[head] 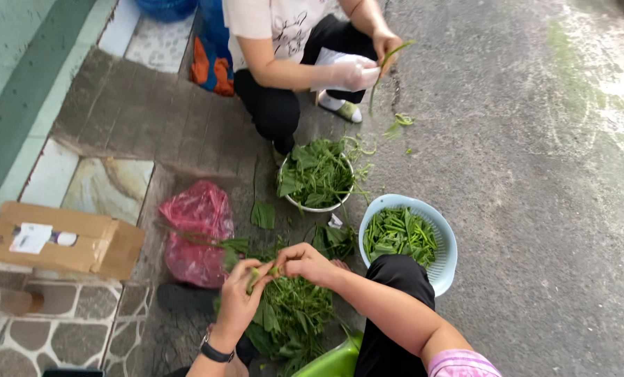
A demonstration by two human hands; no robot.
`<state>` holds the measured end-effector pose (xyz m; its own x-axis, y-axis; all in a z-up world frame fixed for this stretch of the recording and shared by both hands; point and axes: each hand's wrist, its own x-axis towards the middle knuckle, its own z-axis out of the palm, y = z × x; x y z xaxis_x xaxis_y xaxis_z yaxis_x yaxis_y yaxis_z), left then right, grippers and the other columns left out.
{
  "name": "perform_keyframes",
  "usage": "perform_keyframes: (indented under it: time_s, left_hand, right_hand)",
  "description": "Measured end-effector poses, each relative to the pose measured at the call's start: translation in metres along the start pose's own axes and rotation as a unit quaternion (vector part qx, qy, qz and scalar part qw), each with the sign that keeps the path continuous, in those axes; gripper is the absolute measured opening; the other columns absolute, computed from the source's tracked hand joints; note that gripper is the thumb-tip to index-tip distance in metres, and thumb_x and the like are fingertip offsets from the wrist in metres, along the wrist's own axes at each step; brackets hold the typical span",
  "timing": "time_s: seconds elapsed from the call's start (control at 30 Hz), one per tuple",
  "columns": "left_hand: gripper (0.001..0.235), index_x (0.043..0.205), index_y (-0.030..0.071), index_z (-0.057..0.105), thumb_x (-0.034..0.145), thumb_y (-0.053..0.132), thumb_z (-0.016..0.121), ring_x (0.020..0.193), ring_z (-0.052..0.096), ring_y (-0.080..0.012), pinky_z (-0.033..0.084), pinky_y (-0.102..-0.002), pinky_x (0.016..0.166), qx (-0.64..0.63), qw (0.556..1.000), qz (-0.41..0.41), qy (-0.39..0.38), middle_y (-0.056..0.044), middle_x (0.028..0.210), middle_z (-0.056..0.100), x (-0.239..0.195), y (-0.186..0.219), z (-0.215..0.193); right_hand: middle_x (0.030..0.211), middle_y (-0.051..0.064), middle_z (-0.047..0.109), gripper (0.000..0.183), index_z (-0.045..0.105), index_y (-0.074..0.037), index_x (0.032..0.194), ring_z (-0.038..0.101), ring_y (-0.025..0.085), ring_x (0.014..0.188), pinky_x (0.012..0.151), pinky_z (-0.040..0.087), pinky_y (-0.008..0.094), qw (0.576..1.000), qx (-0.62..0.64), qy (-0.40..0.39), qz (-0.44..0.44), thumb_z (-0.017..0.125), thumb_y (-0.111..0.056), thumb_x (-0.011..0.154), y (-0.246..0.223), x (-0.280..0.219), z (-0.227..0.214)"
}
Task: The person sits on a low stool and plucks leaves and tender stems from long green stalks by hand. The separated greens are placed into a light blue colander, while the remaining stalks and trimmings are discarded onto the ground.
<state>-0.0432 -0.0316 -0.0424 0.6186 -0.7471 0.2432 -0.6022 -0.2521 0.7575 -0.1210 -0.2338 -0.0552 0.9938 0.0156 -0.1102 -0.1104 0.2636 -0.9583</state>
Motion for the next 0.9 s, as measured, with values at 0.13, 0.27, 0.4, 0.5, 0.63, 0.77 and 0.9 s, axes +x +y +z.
perform_keyframes:
  time_s: [0.13, 0.27, 0.4, 0.5, 0.63, 0.77, 0.9]
  left_hand:
    - [0.021, 0.105, 0.010, 0.078, 0.085, 0.014, 0.074, 0.089, 0.075, -0.0199, 0.062, -0.033, 0.080, 0.005, 0.999, -0.012, 0.048, -0.004, 0.104, 0.078, -0.002, 0.003, 0.009]
    - [0.016, 0.099, 0.005, 0.077, 0.083, 0.009, 0.075, 0.083, 0.077, -0.0194, 0.067, -0.031, 0.076, -0.129, 0.988, -0.082, 0.027, -0.007, 0.097, 0.077, 0.005, 0.023, 0.003]
    - [0.038, 0.107, 0.004, 0.079, 0.090, 0.035, 0.064, 0.100, 0.075, -0.0230, 0.063, -0.032, 0.083, -0.189, 0.972, -0.139, 0.029, -0.012, 0.109, 0.078, 0.001, 0.004, 0.003]
    - [0.036, 0.107, 0.008, 0.078, 0.094, 0.035, 0.058, 0.090, 0.082, -0.0227, 0.067, -0.034, 0.080, -0.205, 0.959, -0.187, 0.056, -0.010, 0.097, 0.084, 0.003, 0.008, -0.001]
    - [0.029, 0.109, 0.002, 0.071, 0.104, 0.021, 0.050, 0.060, 0.072, -0.0132, 0.038, -0.016, 0.035, -0.279, 0.936, -0.182, 0.114, -0.013, 0.088, 0.081, 0.002, -0.004, -0.017]
    - [0.032, 0.108, 0.005, 0.063, 0.113, 0.030, 0.044, 0.077, 0.071, -0.0178, 0.049, -0.019, 0.054, -0.351, 0.863, -0.265, 0.248, -0.012, 0.104, 0.074, 0.007, 0.005, -0.068]
    - [0.040, 0.112, 0.018, 0.065, 0.120, 0.043, 0.034, 0.056, 0.049, 0.0026, 0.029, -0.012, 0.041, -0.296, 0.826, -0.330, 0.348, 0.003, 0.088, 0.068, 0.005, 0.015, -0.120]
  right_hand:
    - [0.075, 0.003, 0.069, 0.014, 0.073, -0.005, 0.078, 0.060, 0.010, 0.065, 0.067, 0.052, 0.027, 1.000, 0.022, -0.019, -0.012, 0.060, 0.001, 0.077, 0.001, -0.001, 0.003]
    - [0.077, 0.001, 0.062, 0.008, 0.071, -0.007, 0.078, 0.057, 0.011, 0.069, 0.063, 0.045, 0.028, 0.981, -0.152, 0.035, -0.111, 0.063, -0.008, 0.080, -0.005, 0.001, 0.009]
    - [0.082, 0.001, 0.056, 0.016, 0.070, -0.007, 0.084, 0.052, 0.010, 0.071, 0.066, 0.049, 0.024, 0.962, -0.225, 0.027, -0.152, 0.061, -0.018, 0.091, -0.013, -0.004, 0.015]
    - [0.083, 0.003, 0.063, 0.012, 0.071, -0.007, 0.082, 0.058, 0.015, 0.074, 0.067, 0.049, 0.033, 0.953, -0.233, 0.051, -0.187, 0.060, -0.010, 0.085, -0.013, -0.004, 0.019]
    - [0.082, 0.003, 0.061, 0.013, 0.070, -0.007, 0.078, 0.058, 0.014, 0.074, 0.069, 0.048, 0.033, 0.959, -0.221, 0.059, -0.166, 0.058, -0.011, 0.082, -0.002, 0.002, 0.012]
    - [0.084, 0.002, 0.063, 0.012, 0.068, -0.010, 0.078, 0.060, 0.013, 0.077, 0.074, 0.050, 0.030, 0.976, -0.157, 0.093, -0.120, 0.058, -0.006, 0.083, -0.001, 0.006, 0.000]
    - [0.080, 0.002, 0.063, 0.015, 0.065, -0.010, 0.074, 0.061, 0.012, 0.079, 0.077, 0.051, 0.030, 0.962, -0.184, 0.150, -0.132, 0.054, -0.004, 0.083, -0.005, 0.010, -0.020]
